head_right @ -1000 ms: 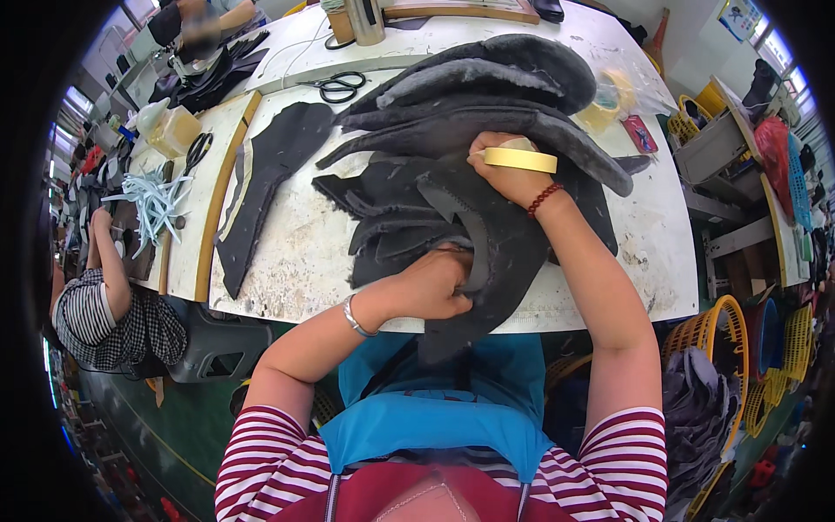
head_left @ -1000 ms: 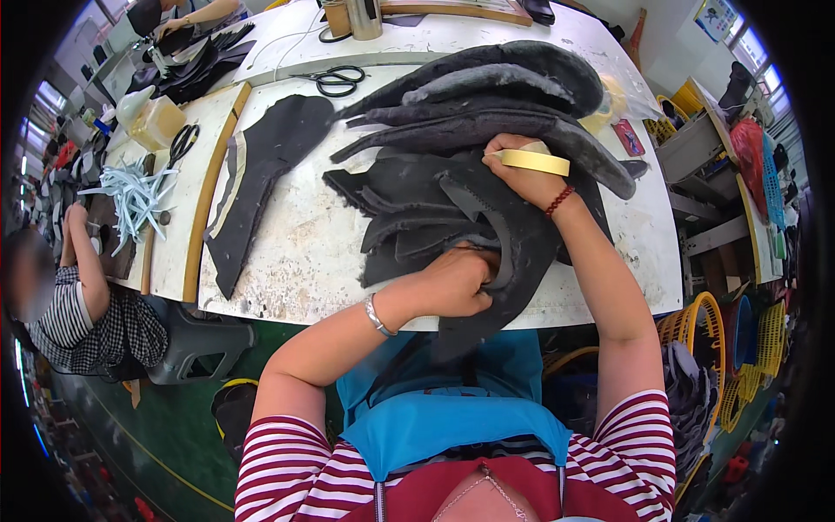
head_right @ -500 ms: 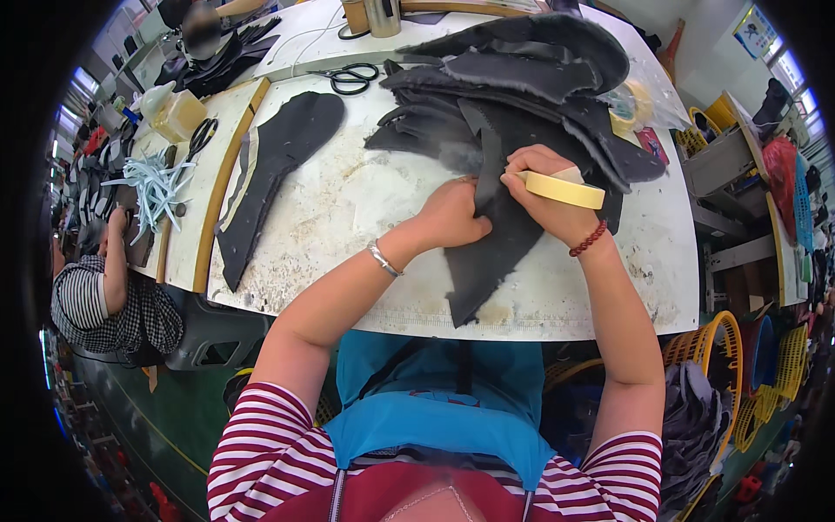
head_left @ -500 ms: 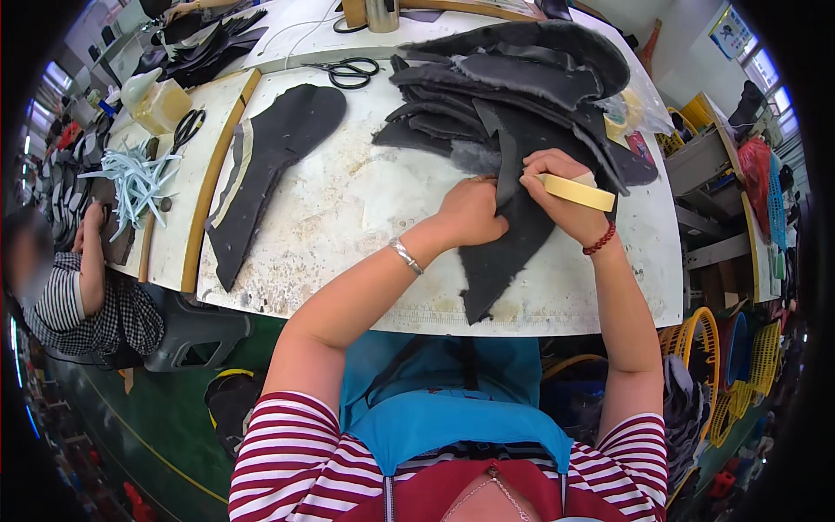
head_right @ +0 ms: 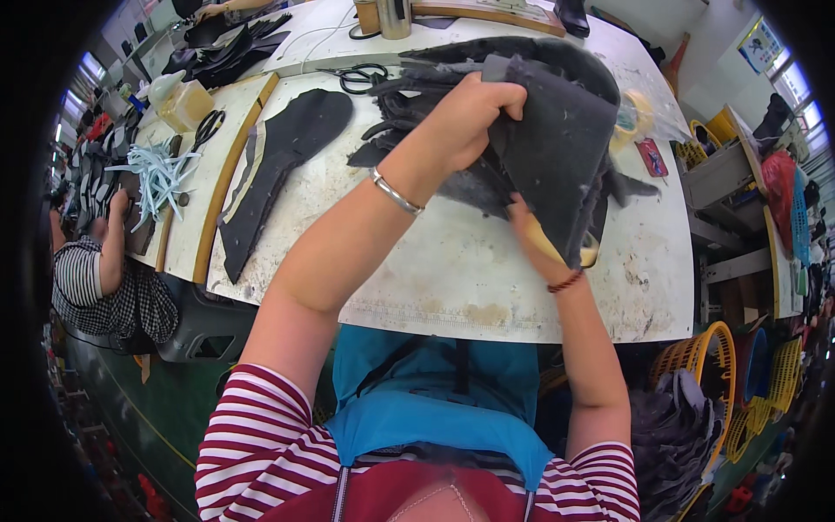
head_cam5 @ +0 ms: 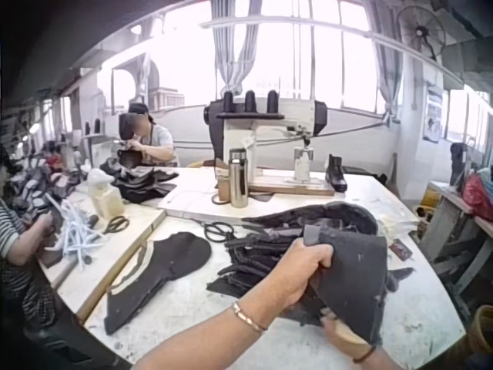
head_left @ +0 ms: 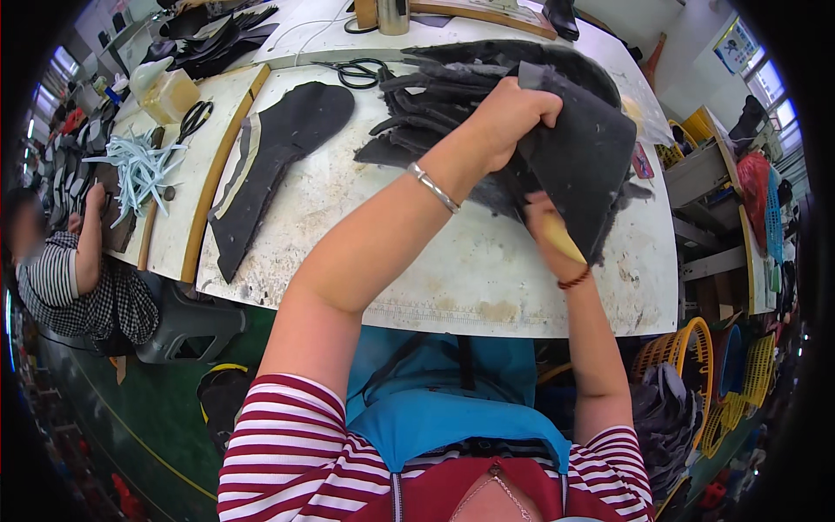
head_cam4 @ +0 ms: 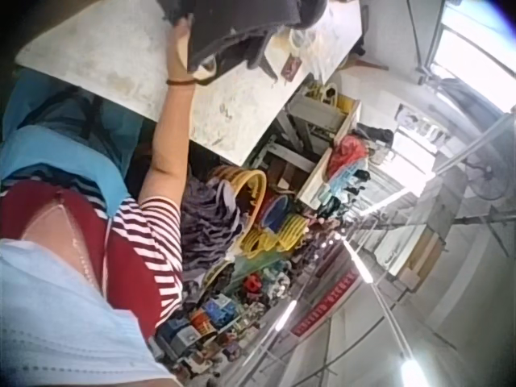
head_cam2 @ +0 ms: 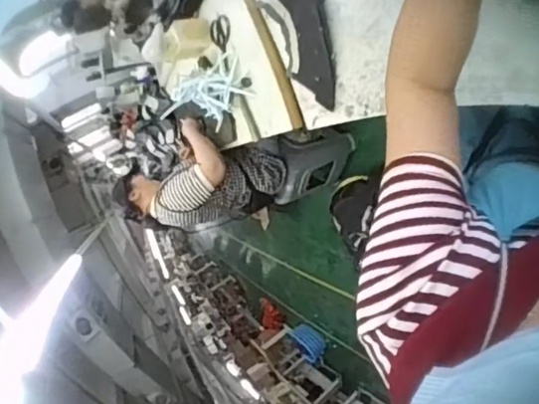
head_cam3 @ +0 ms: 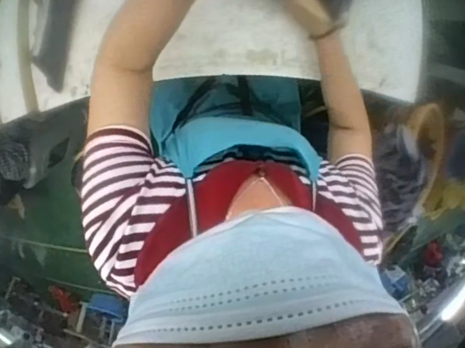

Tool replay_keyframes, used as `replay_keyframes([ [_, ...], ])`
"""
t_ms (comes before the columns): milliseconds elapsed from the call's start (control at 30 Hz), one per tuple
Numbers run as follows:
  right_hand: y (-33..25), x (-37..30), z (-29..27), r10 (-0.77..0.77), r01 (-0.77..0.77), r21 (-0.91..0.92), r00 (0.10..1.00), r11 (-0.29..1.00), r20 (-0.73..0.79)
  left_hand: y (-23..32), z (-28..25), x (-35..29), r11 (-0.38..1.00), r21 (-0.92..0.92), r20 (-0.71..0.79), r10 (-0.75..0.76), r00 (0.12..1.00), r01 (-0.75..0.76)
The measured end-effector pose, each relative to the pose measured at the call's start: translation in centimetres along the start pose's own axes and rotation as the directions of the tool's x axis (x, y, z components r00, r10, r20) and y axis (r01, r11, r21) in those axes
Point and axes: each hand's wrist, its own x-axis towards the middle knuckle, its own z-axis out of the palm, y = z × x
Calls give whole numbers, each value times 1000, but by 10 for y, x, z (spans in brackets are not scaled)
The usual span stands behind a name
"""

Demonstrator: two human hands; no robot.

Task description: Applying adhesive tape to leather shoe components and cutting it with scissors.

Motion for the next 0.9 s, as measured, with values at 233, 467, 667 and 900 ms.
replay_keyframes([
  [233, -37, 36, 24, 263, -287, 345, 958, 894, 115, 4, 20, -55, 958, 121, 3, -262, 965, 260],
  [467, -9, 62, 49, 76, -115, 232, 982, 966, 171, 5, -61, -154, 809, 150, 37, -579, 814, 569],
  [667, 44, 22, 12, -48, 11, 127, 956, 992, 289, 11, -121, -177, 247, 758, -295, -696, 655, 604],
  [900, 74, -25, -16, 128, -138, -23, 827, 990, 547, -6, -106, -185, -411, 912, -195, -391, 900, 19],
])
